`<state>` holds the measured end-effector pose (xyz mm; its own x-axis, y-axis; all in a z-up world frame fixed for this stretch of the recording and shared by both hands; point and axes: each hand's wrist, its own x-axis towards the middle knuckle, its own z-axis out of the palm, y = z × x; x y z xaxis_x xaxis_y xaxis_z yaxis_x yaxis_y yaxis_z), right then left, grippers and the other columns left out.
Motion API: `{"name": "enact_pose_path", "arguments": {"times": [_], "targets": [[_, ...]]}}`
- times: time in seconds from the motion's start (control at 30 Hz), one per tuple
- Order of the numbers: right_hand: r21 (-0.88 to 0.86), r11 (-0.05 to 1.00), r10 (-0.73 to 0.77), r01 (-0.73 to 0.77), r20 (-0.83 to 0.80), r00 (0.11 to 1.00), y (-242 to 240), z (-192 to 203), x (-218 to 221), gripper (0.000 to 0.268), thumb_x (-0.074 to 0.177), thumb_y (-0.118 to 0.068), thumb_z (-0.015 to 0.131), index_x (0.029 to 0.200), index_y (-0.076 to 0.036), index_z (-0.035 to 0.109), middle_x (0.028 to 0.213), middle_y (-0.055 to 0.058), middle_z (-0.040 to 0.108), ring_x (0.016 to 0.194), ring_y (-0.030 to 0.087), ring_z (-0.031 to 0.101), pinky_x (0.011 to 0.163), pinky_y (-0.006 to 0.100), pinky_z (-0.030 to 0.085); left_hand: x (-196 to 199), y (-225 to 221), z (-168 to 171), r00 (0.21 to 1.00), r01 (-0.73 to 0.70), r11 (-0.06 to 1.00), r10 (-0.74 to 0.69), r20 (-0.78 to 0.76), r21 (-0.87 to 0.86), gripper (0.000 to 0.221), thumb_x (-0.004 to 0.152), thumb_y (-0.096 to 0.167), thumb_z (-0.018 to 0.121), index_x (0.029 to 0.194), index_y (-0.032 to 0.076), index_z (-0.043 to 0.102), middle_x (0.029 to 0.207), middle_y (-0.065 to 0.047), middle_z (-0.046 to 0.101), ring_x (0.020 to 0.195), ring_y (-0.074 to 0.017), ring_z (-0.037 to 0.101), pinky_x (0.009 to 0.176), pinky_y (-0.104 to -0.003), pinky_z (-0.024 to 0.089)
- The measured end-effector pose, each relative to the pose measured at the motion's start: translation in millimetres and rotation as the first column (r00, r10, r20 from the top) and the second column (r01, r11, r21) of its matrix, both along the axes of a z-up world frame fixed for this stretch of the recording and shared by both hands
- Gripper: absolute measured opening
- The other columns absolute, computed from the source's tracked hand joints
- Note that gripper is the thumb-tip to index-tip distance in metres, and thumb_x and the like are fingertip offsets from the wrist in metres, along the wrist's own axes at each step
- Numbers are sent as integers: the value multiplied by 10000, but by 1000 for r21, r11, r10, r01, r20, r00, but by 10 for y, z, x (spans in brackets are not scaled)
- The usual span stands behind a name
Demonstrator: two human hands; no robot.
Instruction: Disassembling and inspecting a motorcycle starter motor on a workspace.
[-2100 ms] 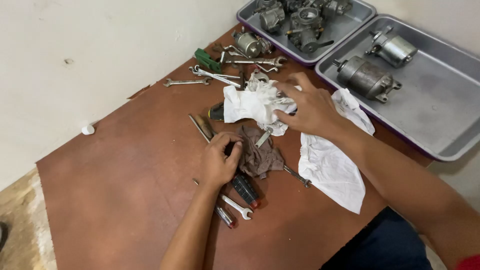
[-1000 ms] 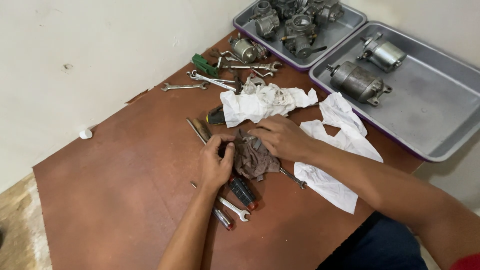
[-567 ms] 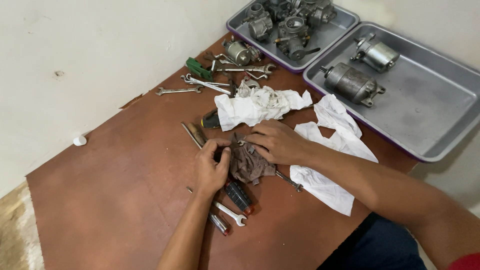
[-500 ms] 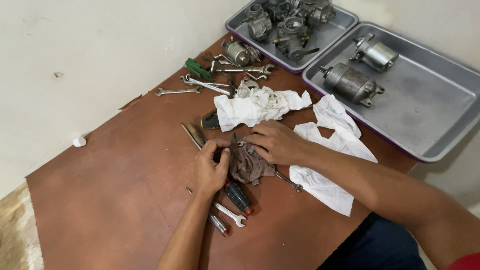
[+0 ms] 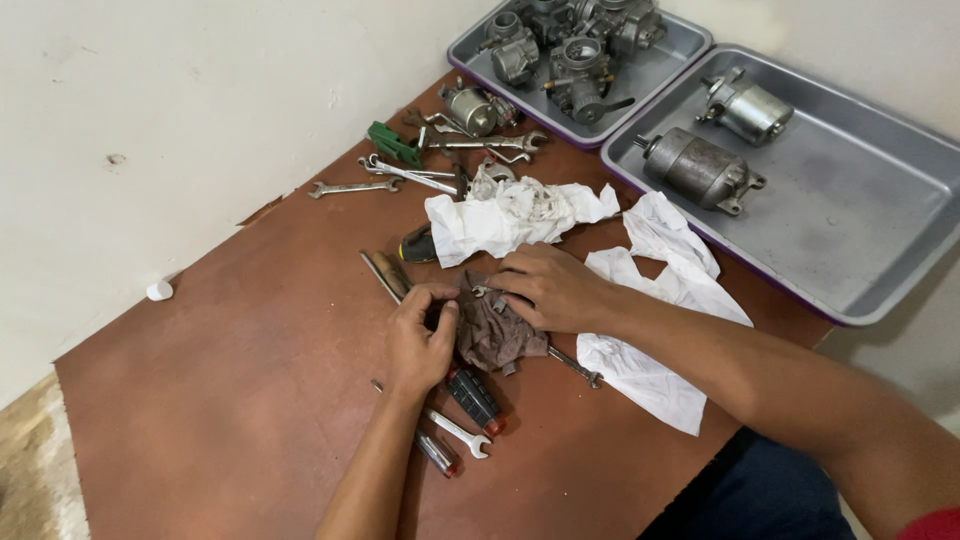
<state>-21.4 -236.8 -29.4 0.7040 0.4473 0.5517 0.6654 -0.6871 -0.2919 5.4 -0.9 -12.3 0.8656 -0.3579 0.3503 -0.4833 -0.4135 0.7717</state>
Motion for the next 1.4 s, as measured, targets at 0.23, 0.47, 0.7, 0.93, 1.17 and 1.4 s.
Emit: {"name": "enact_pose_path", "arguments": {"times": [0.23, 0.47, 0.7, 0.93, 1.17, 1.4], "targets": [[14, 1000, -7, 7, -16, 1000, 7, 20, -9, 310, 798, -76, 794, 1098, -24, 732, 993, 87, 661, 935, 274, 620, 835, 406, 520, -17, -16, 33, 999, -15, 1000, 16, -51, 21, 159, 903, 93, 646, 1030, 27, 714, 1032, -110, 742, 927, -237, 733, 824, -344, 560], [23, 998, 56, -56, 20, 998, -5, 43, 2, 320, 756, 7, 750, 1075, -6, 729, 941, 89, 613, 910, 286, 603, 814, 412, 502, -42, -17, 110, 999, 15, 998, -17, 34, 60, 190, 865, 103, 674, 1040, 31, 694, 1058, -136, 725, 996, -313, 713, 866, -373, 549], [-13, 998, 64, -64, 72, 995, 12, -41, 5, 234, 768, 22, 735, 991, -15, 676, 1012, 106, 581, 937, 287, 580, 845, 425, 476, -29, -38, 140, 994, 59, 993, -68, 86, 99, 251, 814, 93, 701, 1056, 29, 678, 1125, -138, 712, 1090, -341, 669, 934, -404, 522], [32, 996, 85, -85, 1, 996, -22, -14, 10, 229, 749, -18, 760, 974, -32, 718, 975, 86, 598, 943, 275, 572, 849, 417, 471, 33, -26, 27, 987, 129, 991, -132, 93, 36, 223, 831, 63, 681, 1047, 9, 667, 1107, -154, 709, 1087, -353, 663, 961, -416, 510], [105, 988, 119, -111, -71, 990, -50, -15, 33, 278, 739, 3, 741, 1017, -11, 739, 1025, 114, 620, 965, 290, 577, 860, 415, 473, 41, -41, 93, 995, 97, 994, -98, 20, 59, 158, 816, 59, 693, 963, 5, 713, 1068, -143, 740, 1028, -327, 694, 908, -400, 535], [146, 984, 120, -102, -121, 985, -56, 120, 14, 313, 750, 22, 718, 1061, 2, 745, 1063, 130, 634, 1001, 305, 604, 880, 419, 494, 41, -50, 215, 996, 80, 991, -77, -37, 104, 137, 815, 56, 694, 938, 6, 729, 1067, -138, 751, 1013, -325, 697, 881, -398, 541]]}}
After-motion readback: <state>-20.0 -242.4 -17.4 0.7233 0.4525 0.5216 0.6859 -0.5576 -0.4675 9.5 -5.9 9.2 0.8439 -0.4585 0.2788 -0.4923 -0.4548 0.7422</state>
